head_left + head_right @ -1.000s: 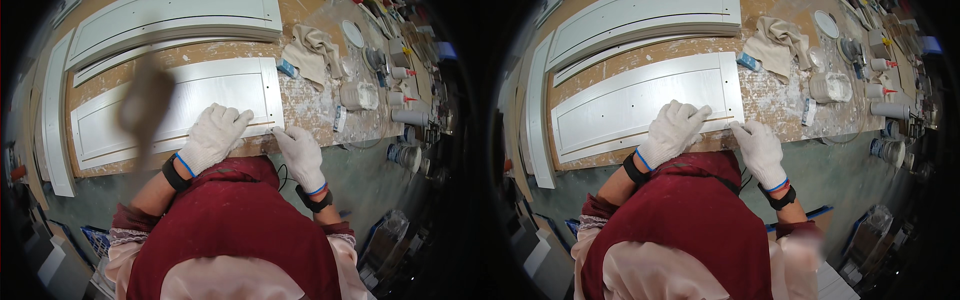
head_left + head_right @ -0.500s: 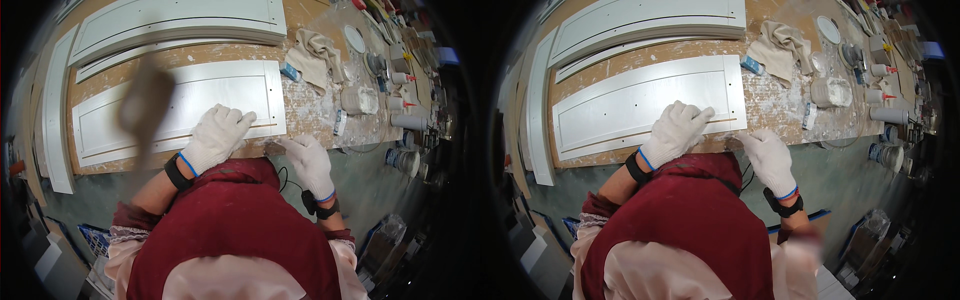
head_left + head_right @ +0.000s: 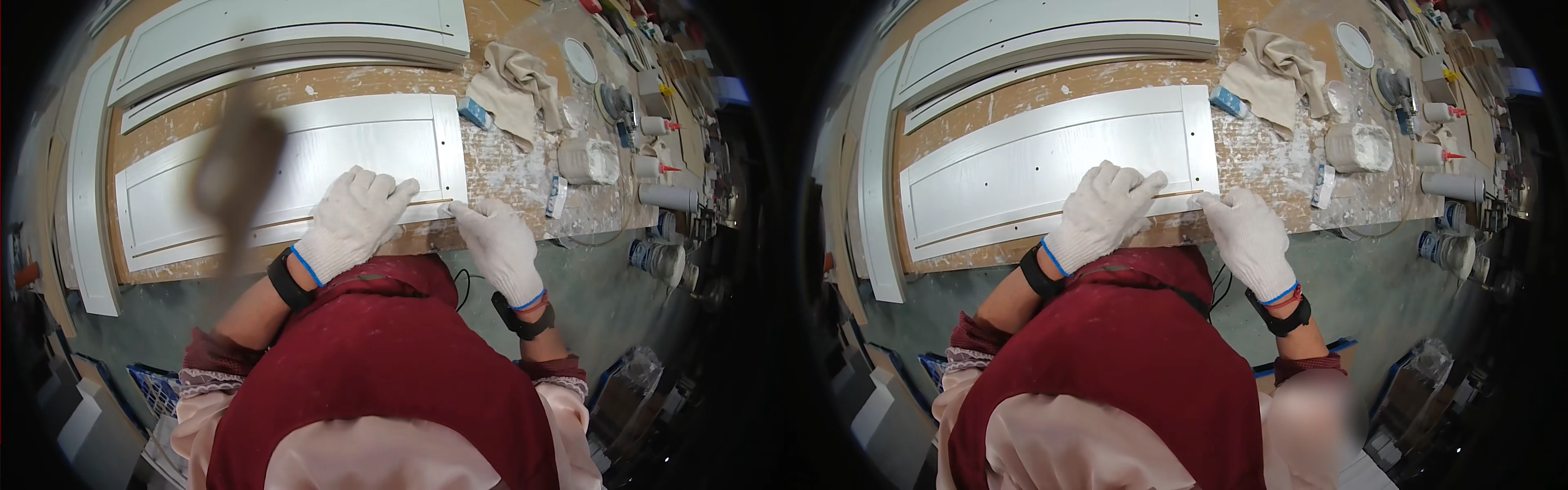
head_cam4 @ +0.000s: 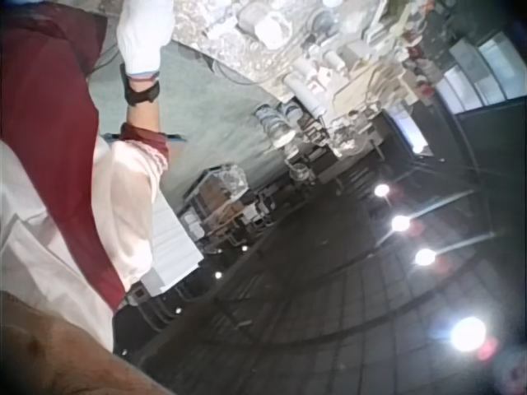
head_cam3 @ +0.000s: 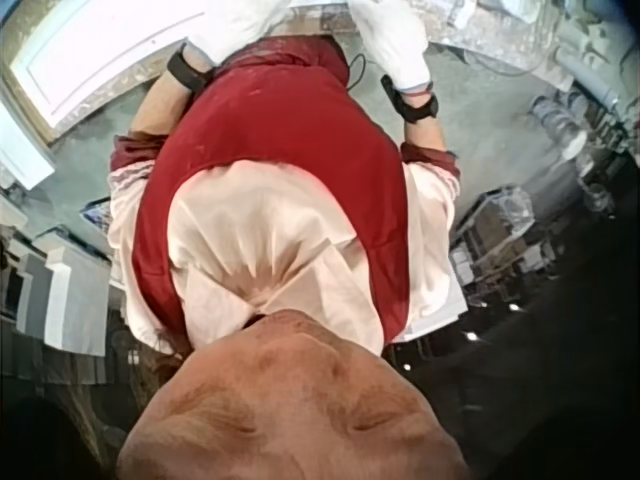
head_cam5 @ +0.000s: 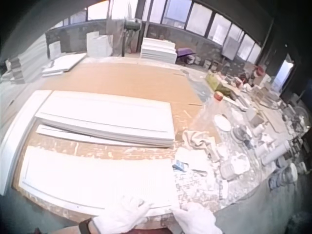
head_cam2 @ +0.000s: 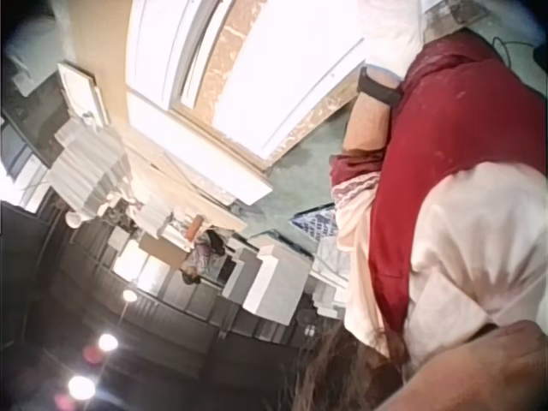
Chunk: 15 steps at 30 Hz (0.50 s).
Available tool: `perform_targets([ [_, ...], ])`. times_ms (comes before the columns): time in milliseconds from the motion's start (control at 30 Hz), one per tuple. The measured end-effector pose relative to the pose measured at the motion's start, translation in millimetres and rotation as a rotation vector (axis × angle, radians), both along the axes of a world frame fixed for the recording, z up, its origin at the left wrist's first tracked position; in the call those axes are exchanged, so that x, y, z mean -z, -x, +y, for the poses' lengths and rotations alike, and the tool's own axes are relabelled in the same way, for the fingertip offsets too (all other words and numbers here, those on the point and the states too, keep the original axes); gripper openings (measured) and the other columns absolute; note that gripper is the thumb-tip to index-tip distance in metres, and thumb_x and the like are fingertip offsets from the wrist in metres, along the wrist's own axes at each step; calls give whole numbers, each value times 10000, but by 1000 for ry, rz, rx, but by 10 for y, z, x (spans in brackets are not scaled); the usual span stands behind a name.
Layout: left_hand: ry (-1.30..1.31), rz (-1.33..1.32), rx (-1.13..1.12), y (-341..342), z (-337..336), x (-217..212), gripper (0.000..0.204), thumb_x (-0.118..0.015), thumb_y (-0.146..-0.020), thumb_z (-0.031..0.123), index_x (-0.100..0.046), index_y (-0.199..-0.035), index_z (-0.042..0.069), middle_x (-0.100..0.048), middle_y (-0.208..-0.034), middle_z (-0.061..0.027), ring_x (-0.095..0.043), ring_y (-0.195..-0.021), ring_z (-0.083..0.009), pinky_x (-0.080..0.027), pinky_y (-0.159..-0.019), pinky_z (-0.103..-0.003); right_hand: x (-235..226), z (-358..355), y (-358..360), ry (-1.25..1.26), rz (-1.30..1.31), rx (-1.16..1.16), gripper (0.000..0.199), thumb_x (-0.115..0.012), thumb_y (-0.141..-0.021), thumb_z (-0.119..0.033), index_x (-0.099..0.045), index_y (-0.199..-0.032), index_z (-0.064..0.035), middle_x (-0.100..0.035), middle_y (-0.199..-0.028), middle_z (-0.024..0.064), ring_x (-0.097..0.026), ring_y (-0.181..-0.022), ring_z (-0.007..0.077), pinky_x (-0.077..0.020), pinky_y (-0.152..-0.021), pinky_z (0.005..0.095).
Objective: The person sands the edges and surfaces of white wooden panels using a sanding block. They repeatedly flip the panels over and wipe them with a cloth to remove dust, working methodically on each piece on a workbench.
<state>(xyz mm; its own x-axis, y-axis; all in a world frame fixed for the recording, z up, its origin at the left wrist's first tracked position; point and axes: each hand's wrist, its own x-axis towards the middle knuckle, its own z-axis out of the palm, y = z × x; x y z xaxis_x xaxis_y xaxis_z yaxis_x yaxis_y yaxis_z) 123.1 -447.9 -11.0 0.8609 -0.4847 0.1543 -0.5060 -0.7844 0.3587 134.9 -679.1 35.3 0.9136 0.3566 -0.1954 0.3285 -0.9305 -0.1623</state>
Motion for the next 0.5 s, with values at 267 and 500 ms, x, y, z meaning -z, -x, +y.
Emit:
perform_targets([
  [267, -1, -19, 0, 8, 5, 19, 619, -798, -686, 197, -557, -1255, 164, -582, -978, -37, -561, -880, -258, -482, -793, -374, -280, 165, -78, 109, 281, 118, 260, -567, -919, -330, -674, -1087, -163, -642, -943, 149, -659, -877, 367, -529, -714, 461],
  [500, -5, 6, -9, 7, 1, 12, 611, -793, -699, 203, -558, -1261, 160, -592, -991, -39, -569, -900, -261, -487, -810, -381, -116, -116, 79, -28, 220, -48, 239, -615, -900, -268, -699, -1087, -146, -653, -927, 154, -648, -893, 347, -508, -742, 416],
])
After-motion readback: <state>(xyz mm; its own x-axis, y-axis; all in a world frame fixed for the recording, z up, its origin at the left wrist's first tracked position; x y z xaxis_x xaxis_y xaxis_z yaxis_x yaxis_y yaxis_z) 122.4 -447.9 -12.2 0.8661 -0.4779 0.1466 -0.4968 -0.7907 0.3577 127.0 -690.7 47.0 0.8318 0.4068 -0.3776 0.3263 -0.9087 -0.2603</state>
